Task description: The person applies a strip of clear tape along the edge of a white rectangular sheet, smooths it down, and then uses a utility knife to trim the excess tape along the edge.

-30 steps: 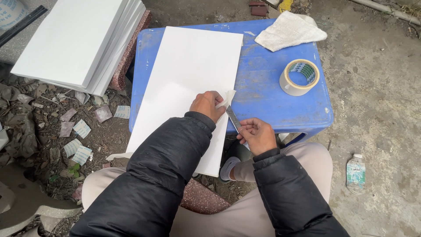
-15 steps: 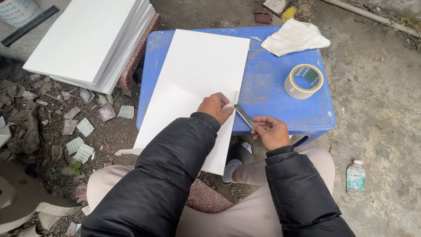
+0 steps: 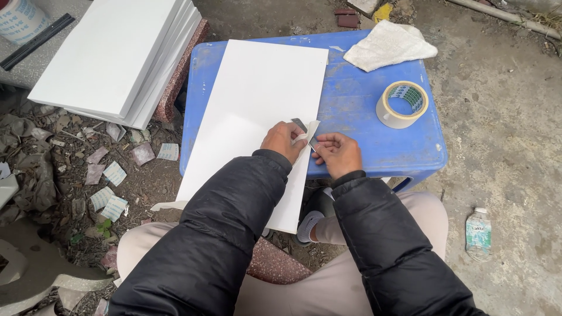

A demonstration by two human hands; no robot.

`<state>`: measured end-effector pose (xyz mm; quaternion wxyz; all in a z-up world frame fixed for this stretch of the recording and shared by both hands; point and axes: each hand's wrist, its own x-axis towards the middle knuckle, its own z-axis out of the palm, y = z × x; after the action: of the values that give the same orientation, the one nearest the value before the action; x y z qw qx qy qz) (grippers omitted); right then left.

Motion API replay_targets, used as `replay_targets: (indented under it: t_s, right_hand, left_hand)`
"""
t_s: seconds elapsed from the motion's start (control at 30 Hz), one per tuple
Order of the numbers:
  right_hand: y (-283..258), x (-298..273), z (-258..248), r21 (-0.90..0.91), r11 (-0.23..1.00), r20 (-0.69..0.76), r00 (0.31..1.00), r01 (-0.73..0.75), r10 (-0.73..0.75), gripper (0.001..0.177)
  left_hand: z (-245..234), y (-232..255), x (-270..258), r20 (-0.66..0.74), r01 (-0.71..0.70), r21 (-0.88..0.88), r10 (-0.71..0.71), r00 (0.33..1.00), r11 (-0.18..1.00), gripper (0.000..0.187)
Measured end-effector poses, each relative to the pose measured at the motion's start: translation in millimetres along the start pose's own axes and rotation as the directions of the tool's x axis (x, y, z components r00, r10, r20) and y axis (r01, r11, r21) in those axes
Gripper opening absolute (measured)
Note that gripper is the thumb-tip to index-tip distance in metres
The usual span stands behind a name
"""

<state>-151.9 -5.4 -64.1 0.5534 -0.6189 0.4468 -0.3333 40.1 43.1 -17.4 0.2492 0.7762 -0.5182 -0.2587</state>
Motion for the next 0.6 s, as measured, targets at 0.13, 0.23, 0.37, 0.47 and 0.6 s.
replay_targets:
  t_s: [0.13, 0.23, 0.37, 0.47, 0.6]
  right_hand:
    - [-4.9, 4.9, 6.2, -0.046, 0.998, 0.008, 0.999, -0.035, 0.036, 0.02]
    - [-10.5, 1.8, 7.0, -0.074, 0.996, 0.016, 0.999, -0.04, 0.041, 0.02]
    - [-12.0, -5.6, 8.0, -0.095, 0.995, -0.008, 0.999, -0.04, 0.039, 0.019]
    - [-8.9, -11.3, 8.6, -0.087, 0.995, -0.01, 0.999, -0.039, 0.038, 0.019]
    - [-1.5, -18.5, 5.9, -0.068, 0.997, -0.007, 0.999, -0.046, 0.045, 0.019]
  left_hand:
    - [-5.6, 2.1, -5.7, 0.004, -0.001, -0.003, 0.001, 1.0, 1.0, 0.021]
    - [-4.1, -2.3, -2.5, 0.02, -0.028, -0.011, 0.028, 0.999, 1.0, 0.024]
    - [0.6, -8.0, 0.6, 0.007, -0.049, -0.032, 0.049, 0.999, 0.998, 0.025]
    - [2.4, -11.2, 0.7, 0.005, -0.054, -0.036, 0.054, 0.999, 0.998, 0.026]
    - [3.2, -11.6, 1.7, 0.005, -0.061, -0.046, 0.061, 0.998, 0.997, 0.027]
